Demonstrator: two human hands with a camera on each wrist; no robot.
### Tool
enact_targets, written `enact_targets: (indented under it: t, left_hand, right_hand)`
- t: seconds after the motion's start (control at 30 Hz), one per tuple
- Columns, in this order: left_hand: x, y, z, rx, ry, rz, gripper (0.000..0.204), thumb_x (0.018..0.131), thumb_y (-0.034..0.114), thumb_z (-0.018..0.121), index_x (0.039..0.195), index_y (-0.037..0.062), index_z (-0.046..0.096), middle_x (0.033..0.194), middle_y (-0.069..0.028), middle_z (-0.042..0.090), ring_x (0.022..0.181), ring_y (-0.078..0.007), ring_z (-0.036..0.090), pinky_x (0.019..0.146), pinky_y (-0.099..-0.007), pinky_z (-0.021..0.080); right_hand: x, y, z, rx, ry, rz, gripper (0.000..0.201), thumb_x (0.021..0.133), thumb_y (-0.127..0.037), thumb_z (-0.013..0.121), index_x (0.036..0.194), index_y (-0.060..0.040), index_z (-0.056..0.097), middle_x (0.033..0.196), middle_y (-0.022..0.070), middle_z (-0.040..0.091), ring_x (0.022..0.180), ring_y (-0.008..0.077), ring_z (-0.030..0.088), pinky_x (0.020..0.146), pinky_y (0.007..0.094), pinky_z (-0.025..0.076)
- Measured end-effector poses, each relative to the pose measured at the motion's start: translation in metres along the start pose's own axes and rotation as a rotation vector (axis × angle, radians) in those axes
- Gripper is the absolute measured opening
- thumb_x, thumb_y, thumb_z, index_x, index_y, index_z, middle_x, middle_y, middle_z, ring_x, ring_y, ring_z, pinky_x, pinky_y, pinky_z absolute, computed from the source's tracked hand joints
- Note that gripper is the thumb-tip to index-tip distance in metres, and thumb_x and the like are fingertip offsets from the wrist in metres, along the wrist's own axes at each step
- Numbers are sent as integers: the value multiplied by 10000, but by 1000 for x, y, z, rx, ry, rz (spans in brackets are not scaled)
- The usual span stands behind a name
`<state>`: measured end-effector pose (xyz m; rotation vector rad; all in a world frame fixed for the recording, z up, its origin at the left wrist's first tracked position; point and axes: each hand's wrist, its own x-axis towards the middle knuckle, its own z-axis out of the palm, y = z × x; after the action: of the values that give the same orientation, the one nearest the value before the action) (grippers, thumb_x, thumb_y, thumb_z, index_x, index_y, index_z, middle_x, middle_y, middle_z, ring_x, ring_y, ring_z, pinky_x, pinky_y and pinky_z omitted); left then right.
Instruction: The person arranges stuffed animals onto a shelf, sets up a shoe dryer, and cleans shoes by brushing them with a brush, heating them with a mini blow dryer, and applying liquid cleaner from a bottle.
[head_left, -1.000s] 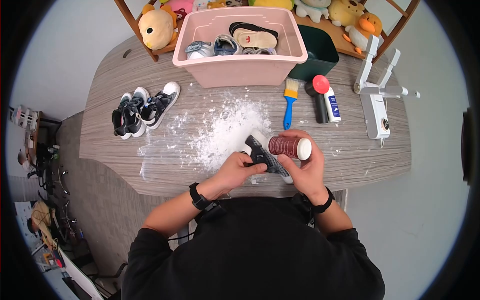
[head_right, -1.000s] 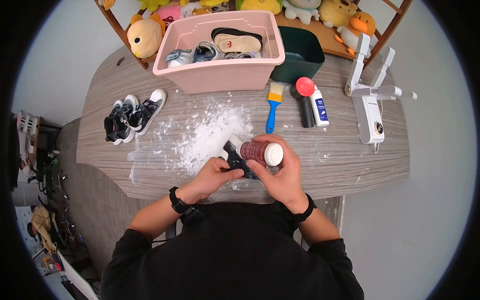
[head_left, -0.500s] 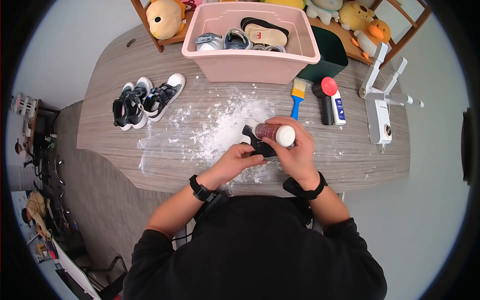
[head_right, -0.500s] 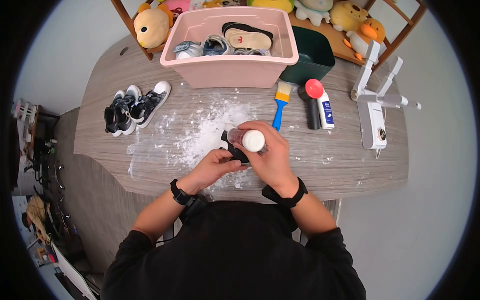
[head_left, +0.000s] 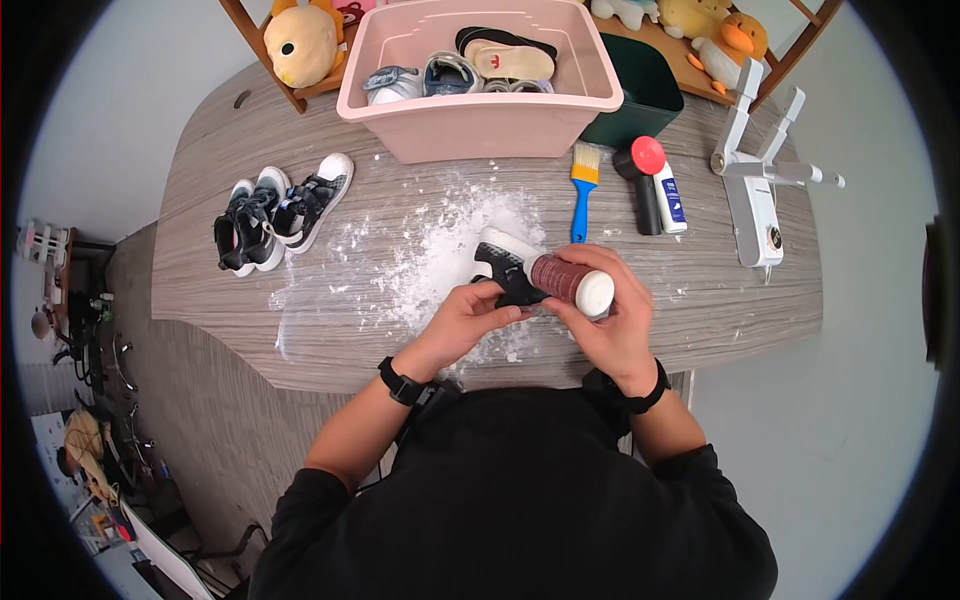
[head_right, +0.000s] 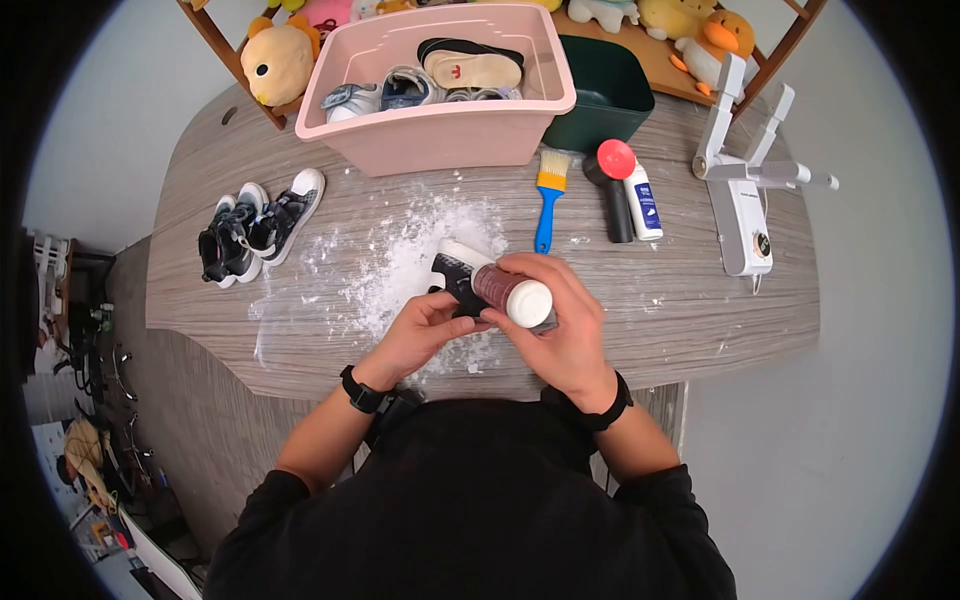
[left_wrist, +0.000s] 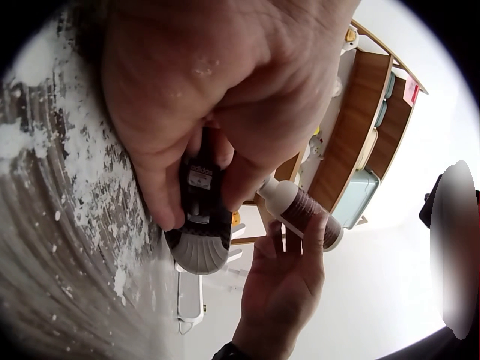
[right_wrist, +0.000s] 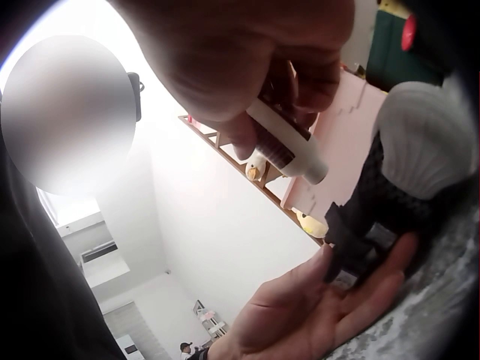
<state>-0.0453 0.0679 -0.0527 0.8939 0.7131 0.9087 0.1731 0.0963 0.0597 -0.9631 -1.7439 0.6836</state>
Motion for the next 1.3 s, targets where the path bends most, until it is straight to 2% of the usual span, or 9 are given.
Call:
enact_targets:
  t: [0.33, 0.53, 0.63, 0.7, 0.73, 0.8, 0.9, 1.13, 1.3]
  left_hand:
    - [-6, 13, -1, -74, -47, 75, 429, 1022, -55, 673, 1448, -17, 635, 1474, -142, 647, 1366, -275, 632, 1243, -477, 473]
    - [-27, 49, 28, -399, -107, 79, 635, 1012, -78, 666, 1600, -46, 431, 1582, -139, 539, 1496, -348, 528, 1243, -432, 453]
    - [-34, 59, 39, -184, -19, -22, 663, 1025, -41, 674, 1630, -11, 404, 1548, -174, 572, 1427, -328, 599, 1143, -423, 536]
    - [-35, 71, 44, 505, 99, -298, 609, 995, -26, 708, 1571, 60, 531, 1498, -200, 620, 1188, -301, 756, 1017, -394, 608]
    - [-33, 71, 43, 509, 97, -298, 609, 995, -26, 708, 1571, 60, 531, 1498, -200, 620, 1188, -301, 756, 1017, -394, 608]
    - [-29, 69, 40, 1308, 123, 216, 525, 968, 4, 733, 1473, 41, 595, 1295, -178, 706, 886, -281, 788, 750, -372, 637]
    - [-17, 74, 29, 1745, 71, 361, 410, 931, 62, 767, 1324, 23, 659, 1113, -131, 723, 753, -311, 739, 638, -406, 592]
    - [-23, 74, 35, 1612, 104, 393, 207, 919, 134, 798, 1101, 50, 750, 901, -84, 704, 695, -316, 714, 589, -417, 559]
    - [-28, 67, 35, 1426, 272, 390, 155, 907, 149, 830, 1044, 82, 803, 845, -101, 740, 675, -300, 707, 588, -402, 544]
  right_hand:
    - [2, 7, -3, -22, -10, 0, 384, 803, -14, 911, 1149, -15, 744, 1092, 151, 769, 1031, 326, 751, 883, 393, 600]
    - [-2, 10, -15, 4, 24, -7, 388, 796, -21, 921, 1140, -13, 742, 1072, 148, 772, 994, 313, 759, 861, 386, 602]
    - [-9, 21, -19, -63, 28, 45, 393, 794, -39, 928, 1141, -18, 745, 1038, 127, 779, 954, 285, 763, 831, 370, 600]
    - [-7, 23, -20, -77, -9, 73, 383, 806, -71, 927, 1140, -23, 747, 1014, 114, 781, 924, 268, 764, 804, 356, 595]
    - [-7, 24, -19, -77, -5, 73, 383, 806, -71, 927, 1140, -23, 747, 1014, 114, 781, 924, 268, 764, 804, 356, 595]
    - [-9, 25, -18, 0, -14, 199, 372, 822, -102, 922, 1138, -21, 745, 1014, 114, 780, 923, 268, 762, 803, 351, 592]
    - [-6, 17, -23, -15, -9, 162, 362, 827, -115, 922, 1127, -19, 744, 1000, 113, 780, 917, 269, 762, 802, 348, 590]
    - [-21, 34, -34, -99, 24, 77, 364, 835, -86, 911, 1148, -29, 734, 1041, 117, 775, 911, 264, 763, 790, 351, 589]
    - [-19, 25, -31, 20, 42, 295, 293, 842, -72, 904, 1090, -28, 753, 1039, 126, 780, 901, 260, 762, 780, 347, 585]
